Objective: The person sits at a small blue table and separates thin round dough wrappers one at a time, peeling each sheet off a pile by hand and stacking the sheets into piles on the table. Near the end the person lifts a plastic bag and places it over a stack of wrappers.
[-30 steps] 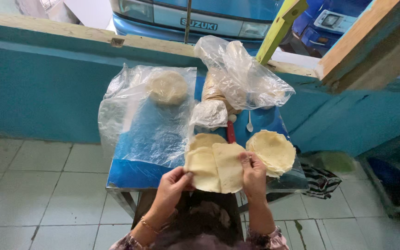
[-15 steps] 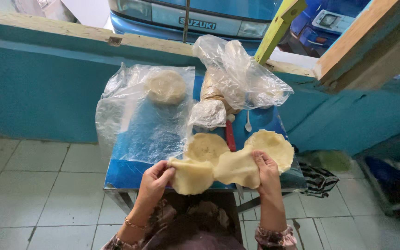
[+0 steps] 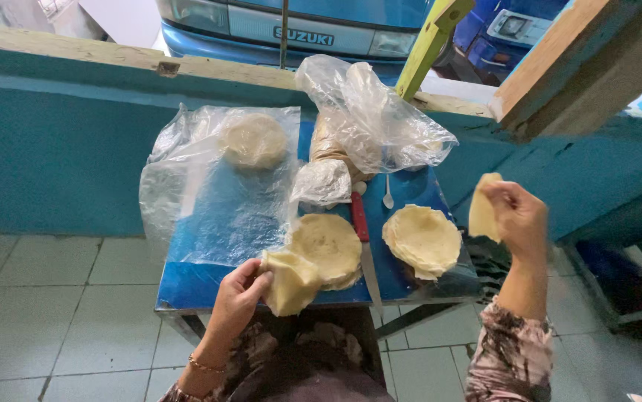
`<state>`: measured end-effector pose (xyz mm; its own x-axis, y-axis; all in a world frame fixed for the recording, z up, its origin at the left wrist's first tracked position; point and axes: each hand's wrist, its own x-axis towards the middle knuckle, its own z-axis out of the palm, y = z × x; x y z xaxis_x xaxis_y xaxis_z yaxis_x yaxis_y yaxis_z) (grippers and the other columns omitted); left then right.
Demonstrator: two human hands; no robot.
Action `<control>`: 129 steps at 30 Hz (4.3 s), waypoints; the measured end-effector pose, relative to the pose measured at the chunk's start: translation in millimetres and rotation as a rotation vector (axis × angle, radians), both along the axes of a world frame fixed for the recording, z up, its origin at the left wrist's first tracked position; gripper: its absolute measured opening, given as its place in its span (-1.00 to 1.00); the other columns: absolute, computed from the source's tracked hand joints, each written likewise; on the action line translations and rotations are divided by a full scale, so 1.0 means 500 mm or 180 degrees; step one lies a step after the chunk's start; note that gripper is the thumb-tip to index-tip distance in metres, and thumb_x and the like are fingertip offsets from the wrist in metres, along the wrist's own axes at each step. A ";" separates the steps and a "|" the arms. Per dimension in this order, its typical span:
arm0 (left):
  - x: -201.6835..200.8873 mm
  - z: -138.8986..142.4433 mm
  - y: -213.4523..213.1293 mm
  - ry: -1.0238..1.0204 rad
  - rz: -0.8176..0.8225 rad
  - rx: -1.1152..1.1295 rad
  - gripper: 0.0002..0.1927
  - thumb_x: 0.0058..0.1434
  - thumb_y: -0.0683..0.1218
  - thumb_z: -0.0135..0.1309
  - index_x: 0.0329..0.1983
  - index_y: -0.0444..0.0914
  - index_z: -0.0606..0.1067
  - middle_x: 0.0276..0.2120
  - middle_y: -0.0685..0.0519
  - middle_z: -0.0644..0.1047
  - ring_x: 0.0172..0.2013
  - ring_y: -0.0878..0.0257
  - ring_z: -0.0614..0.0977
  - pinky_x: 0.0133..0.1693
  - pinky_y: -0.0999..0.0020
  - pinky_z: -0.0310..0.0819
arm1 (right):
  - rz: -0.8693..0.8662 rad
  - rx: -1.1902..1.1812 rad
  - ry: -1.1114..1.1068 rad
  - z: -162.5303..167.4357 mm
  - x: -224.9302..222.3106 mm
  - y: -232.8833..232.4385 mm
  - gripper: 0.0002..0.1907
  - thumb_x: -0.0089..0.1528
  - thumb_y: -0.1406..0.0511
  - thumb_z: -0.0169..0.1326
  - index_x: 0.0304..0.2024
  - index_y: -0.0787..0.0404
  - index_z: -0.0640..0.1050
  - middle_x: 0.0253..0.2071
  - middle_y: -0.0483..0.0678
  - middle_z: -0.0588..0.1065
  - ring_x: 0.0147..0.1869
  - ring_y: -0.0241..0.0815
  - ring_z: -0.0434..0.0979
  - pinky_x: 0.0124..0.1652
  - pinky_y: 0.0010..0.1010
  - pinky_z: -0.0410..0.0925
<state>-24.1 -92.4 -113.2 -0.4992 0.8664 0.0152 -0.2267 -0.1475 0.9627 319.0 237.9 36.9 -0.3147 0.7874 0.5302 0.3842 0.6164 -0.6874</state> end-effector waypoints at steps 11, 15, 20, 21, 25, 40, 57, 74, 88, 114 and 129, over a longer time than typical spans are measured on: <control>-0.017 -0.024 -0.006 0.0073 -0.0005 -0.0052 -0.82 0.35 -0.16 0.07 -0.10 -0.36 0.58 -0.38 0.16 0.56 -0.39 0.46 0.51 -0.35 0.50 0.43 | 0.0043 0.1424 -0.1806 -0.153 -0.077 -0.109 -0.85 0.23 0.20 0.18 -0.22 0.08 0.67 -0.33 -0.04 0.56 -0.29 0.05 0.58 -0.31 -0.17 0.44; -0.010 -0.026 0.001 0.0012 -0.0051 0.0071 -0.83 0.34 -0.18 0.07 -0.11 -0.37 0.57 -0.35 0.18 0.57 -0.35 0.49 0.52 -0.31 0.53 0.44 | -0.0251 0.1697 -0.1026 -0.156 -0.074 -0.125 -0.89 0.26 0.23 0.20 -0.23 0.12 0.63 -0.27 -0.07 0.53 -0.19 -0.03 0.57 -0.20 -0.23 0.43; -0.004 -0.023 0.004 -0.0066 -0.0038 0.0009 -0.79 0.30 -0.19 0.03 -0.06 -0.34 0.56 -0.33 0.18 0.60 -0.33 0.49 0.56 -0.30 0.54 0.45 | -0.0243 0.1792 -0.1257 -0.182 -0.100 -0.162 -0.91 0.23 0.26 0.22 -0.25 0.12 0.64 -0.32 -0.08 0.54 -0.21 -0.04 0.56 -0.22 -0.23 0.41; -0.005 -0.023 0.003 -0.0052 -0.0044 0.0033 -0.80 0.31 -0.19 0.04 -0.05 -0.35 0.57 -0.33 0.18 0.59 -0.34 0.48 0.54 -0.31 0.54 0.43 | -0.0215 0.1729 -0.1286 -0.185 -0.103 -0.168 -0.91 0.22 0.26 0.22 -0.26 0.12 0.65 -0.35 -0.08 0.54 -0.24 -0.04 0.56 -0.25 -0.22 0.41; -0.007 -0.027 0.000 -0.0064 -0.0093 0.0047 -0.81 0.32 -0.19 0.04 -0.07 -0.37 0.56 -0.34 0.17 0.58 -0.35 0.47 0.53 -0.31 0.52 0.43 | -0.0460 0.1667 -0.0819 -0.187 -0.109 -0.186 -0.93 0.31 0.31 0.19 -0.19 0.17 0.63 -0.32 -0.05 0.53 -0.23 -0.03 0.55 -0.21 -0.22 0.40; 0.042 0.046 0.015 -0.0244 -0.0637 0.0077 -0.76 0.32 -0.17 0.03 -0.02 -0.40 0.53 -0.28 0.11 0.63 -0.29 0.35 0.65 -0.23 0.40 0.65 | -0.0043 0.1433 -0.0659 -0.140 -0.140 -0.314 -0.82 0.24 0.27 0.21 -0.10 0.14 0.65 -0.13 -0.09 0.57 -0.10 -0.10 0.56 -0.14 -0.30 0.43; 0.125 0.035 0.043 0.0006 -0.0505 0.0140 -0.80 0.30 -0.16 0.18 -0.11 -0.40 0.54 -0.36 0.07 0.61 -0.36 0.41 0.62 -0.34 0.50 0.54 | 0.2089 -0.1784 0.0763 -0.212 -0.240 -0.416 -0.90 0.22 0.44 0.23 -0.22 0.34 0.60 -0.13 -0.04 0.49 -0.21 -0.32 0.56 -0.29 -0.51 0.46; 0.134 0.020 0.044 0.0445 -0.0212 0.0256 -0.85 0.23 -0.22 0.15 -0.16 -0.38 0.57 -0.35 0.12 0.60 -0.31 0.45 0.58 -0.29 0.50 0.55 | 0.1951 -0.3278 0.2102 -0.261 -0.263 -0.453 -0.61 0.32 0.03 -0.03 0.02 0.14 0.47 -0.17 -0.15 0.54 -0.13 -0.37 0.55 -0.16 -0.55 0.43; 0.051 -0.035 -0.010 -0.1429 0.0167 0.0899 -0.91 0.31 -0.23 0.04 -0.16 -0.34 0.49 -0.32 0.08 0.57 -0.30 0.36 0.59 -0.24 0.42 0.51 | 0.1300 -0.2911 0.3072 -0.262 -0.225 -0.347 -0.88 0.35 0.26 0.05 -0.12 0.16 0.48 -0.19 -0.09 0.54 -0.14 -0.29 0.56 -0.14 -0.39 0.48; 0.010 -0.020 -0.031 -0.0656 0.0052 0.0551 -0.91 0.30 -0.19 0.10 -0.19 -0.33 0.51 -0.33 0.12 0.55 -0.31 0.42 0.53 -0.26 0.49 0.43 | 0.0263 0.1372 -0.1735 -0.158 -0.123 -0.125 -0.81 0.20 0.16 0.24 -0.22 0.08 0.70 -0.34 -0.03 0.60 -0.26 0.02 0.62 -0.27 -0.24 0.43; 0.012 -0.019 -0.032 -0.0436 0.0036 0.0497 -0.91 0.30 -0.19 0.09 -0.19 -0.33 0.51 -0.33 0.13 0.56 -0.31 0.44 0.52 -0.25 0.51 0.42 | 0.0245 0.1607 -0.1138 -0.190 -0.077 -0.183 -0.84 0.16 0.22 0.27 -0.22 0.07 0.70 -0.37 -0.09 0.53 -0.25 -0.07 0.53 -0.22 -0.24 0.38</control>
<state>-18.3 -108.4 -122.6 -0.5155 0.8531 0.0802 -0.3515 -0.2959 0.8882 280.6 146.3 -58.0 -0.5873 0.4349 0.6825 0.4781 0.8669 -0.1410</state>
